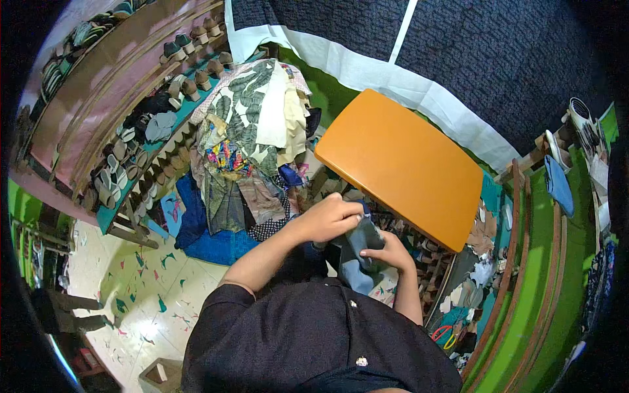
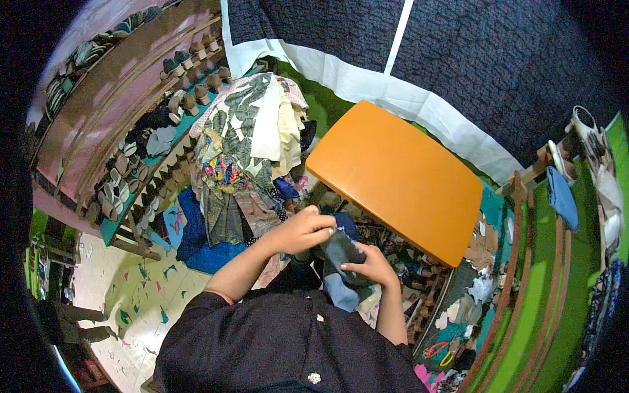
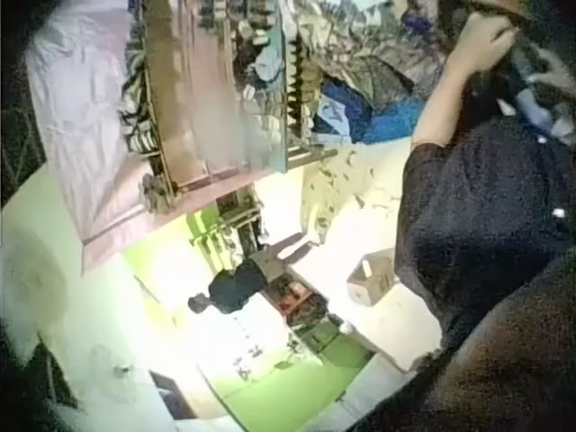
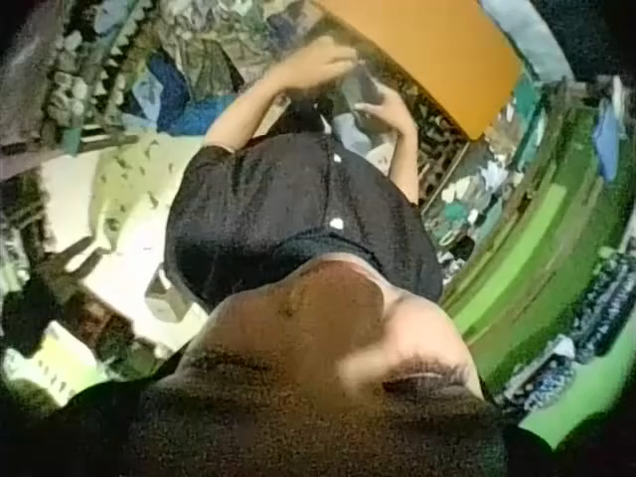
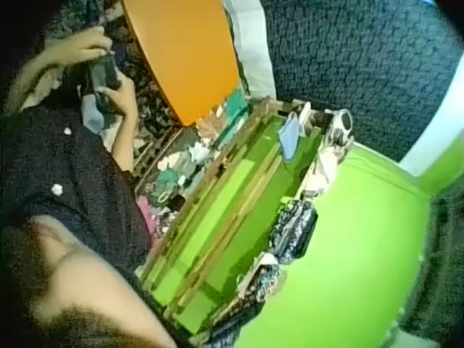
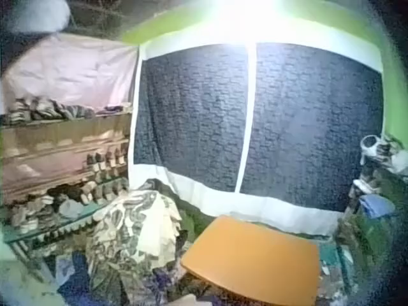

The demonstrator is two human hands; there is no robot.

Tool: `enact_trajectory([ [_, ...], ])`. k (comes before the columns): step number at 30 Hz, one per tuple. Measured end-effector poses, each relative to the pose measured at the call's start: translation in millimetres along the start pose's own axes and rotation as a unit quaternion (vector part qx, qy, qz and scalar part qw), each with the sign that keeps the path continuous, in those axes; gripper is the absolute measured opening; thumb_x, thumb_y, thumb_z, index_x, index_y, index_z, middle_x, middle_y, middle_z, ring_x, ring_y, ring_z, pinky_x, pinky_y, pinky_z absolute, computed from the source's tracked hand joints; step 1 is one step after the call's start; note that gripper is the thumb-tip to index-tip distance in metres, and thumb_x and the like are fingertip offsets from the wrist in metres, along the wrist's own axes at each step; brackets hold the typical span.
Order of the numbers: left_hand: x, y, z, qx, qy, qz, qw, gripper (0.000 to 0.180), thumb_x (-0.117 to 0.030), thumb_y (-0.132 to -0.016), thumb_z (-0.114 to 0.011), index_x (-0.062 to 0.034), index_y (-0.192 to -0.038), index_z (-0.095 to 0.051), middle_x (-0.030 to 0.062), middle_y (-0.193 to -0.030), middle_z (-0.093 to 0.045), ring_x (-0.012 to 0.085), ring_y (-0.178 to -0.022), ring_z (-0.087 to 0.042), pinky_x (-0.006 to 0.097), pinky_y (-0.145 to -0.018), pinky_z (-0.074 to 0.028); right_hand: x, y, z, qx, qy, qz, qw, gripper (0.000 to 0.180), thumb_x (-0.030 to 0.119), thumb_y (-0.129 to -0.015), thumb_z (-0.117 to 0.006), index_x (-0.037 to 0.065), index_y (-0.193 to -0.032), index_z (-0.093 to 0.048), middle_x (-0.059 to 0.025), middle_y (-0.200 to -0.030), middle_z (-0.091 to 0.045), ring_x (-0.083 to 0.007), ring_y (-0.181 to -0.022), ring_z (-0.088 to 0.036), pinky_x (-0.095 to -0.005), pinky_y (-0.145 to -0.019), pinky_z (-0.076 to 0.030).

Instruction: Folding various pieces of textile fabric and placing them on a shelf.

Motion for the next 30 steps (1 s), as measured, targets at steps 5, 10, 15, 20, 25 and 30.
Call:
enact_trajectory([
  [5, -5.7, -8.4, 2.8, -0.077, -0.013, -0.020, 0.997, 0.021, -0.021, -0.080, -0.045, -0.0016, -0.079, -0.050, 0.0196, -0.066, -0.050, 0.0342, -0.066, -0.052, 0.042, -0.062, -0.038, -36.5, 27.0, 8.9, 0.001, -0.070, -0.140, 0.988, 0.018, 0.013, -0.072, -0.064, 0.002, -0.086, -0.062, -0.0074, -0.068, -0.060, -0.0166, -0.062, -0.056, -0.0284, -0.061, -0.044],
  [10, 2.4, 0.4, 13.0, -0.100, 0.019, 0.032, 0.994, 0.022, -0.021, -0.086, -0.039, 0.0009, -0.084, -0.044, 0.0204, -0.072, -0.050, 0.0359, -0.071, -0.052, 0.041, -0.063, -0.039, -31.2, 26.3, 27.9, -0.251, -0.012, -0.017, 0.968, 0.031, -0.004, -0.062, -0.040, -0.002, -0.088, -0.056, -0.0069, -0.076, -0.056, -0.0126, -0.074, -0.052, -0.0231, -0.067, -0.041],
  [15, 24.2, 1.7, 7.3, -0.099, 0.050, 0.056, 0.992, 0.030, -0.028, -0.087, -0.042, 0.0018, -0.082, -0.044, 0.0199, -0.073, -0.050, 0.0343, -0.070, -0.051, 0.039, -0.064, -0.039, 17.1, 19.4, 54.3, -0.319, -0.046, 0.085, 0.943, 0.032, -0.001, -0.059, -0.035, -0.005, -0.085, -0.052, -0.0062, -0.078, -0.053, -0.0139, -0.075, -0.049, -0.0233, -0.072, -0.040],
  [20, 17.8, -1.4, 20.1, -0.142, -0.022, 0.032, 0.989, 0.045, -0.035, -0.069, -0.069, 0.0005, -0.086, -0.046, 0.0166, -0.078, -0.051, 0.0279, -0.073, -0.053, 0.034, -0.064, -0.041, 38.9, 5.8, 73.0, -0.347, -0.010, 0.107, 0.932, 0.030, 0.000, -0.060, -0.037, -0.005, -0.085, -0.054, -0.0118, -0.079, -0.055, -0.0205, -0.076, -0.052, -0.0266, -0.074, -0.041],
  [25, 11.8, -18.3, 49.0, -0.174, -0.116, 0.065, 0.976, 0.031, -0.005, -0.060, -0.063, -0.0008, -0.087, -0.049, 0.0169, -0.080, -0.056, 0.0329, -0.078, -0.055, 0.036, -0.067, -0.042, 65.9, -0.1, 88.6, -0.347, 0.086, 0.115, 0.927, 0.030, 0.003, -0.061, -0.044, -0.001, -0.088, -0.056, -0.0140, -0.082, -0.058, -0.0279, -0.077, -0.052, -0.0322, -0.073, -0.041],
  [30, 71.9, -15.1, 51.1, -0.155, -0.249, 0.101, 0.951, 0.032, -0.002, -0.061, -0.052, -0.0061, -0.092, -0.058, 0.0149, -0.087, -0.058, 0.0328, -0.085, -0.054, 0.040, -0.073, -0.044, 81.9, 5.0, 100.2, -0.411, 0.036, 0.127, 0.902, 0.030, -0.003, -0.061, -0.040, -0.004, -0.087, -0.056, -0.0108, -0.079, -0.059, -0.0206, -0.077, -0.054, -0.0278, -0.072, -0.042],
])
Point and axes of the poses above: each hand's wrist, its own y-axis away from the middle knuckle, its own z-axis out of the back of the hand, x = y × z, the point moved 1 cm from there along -y, towards the middle knuckle
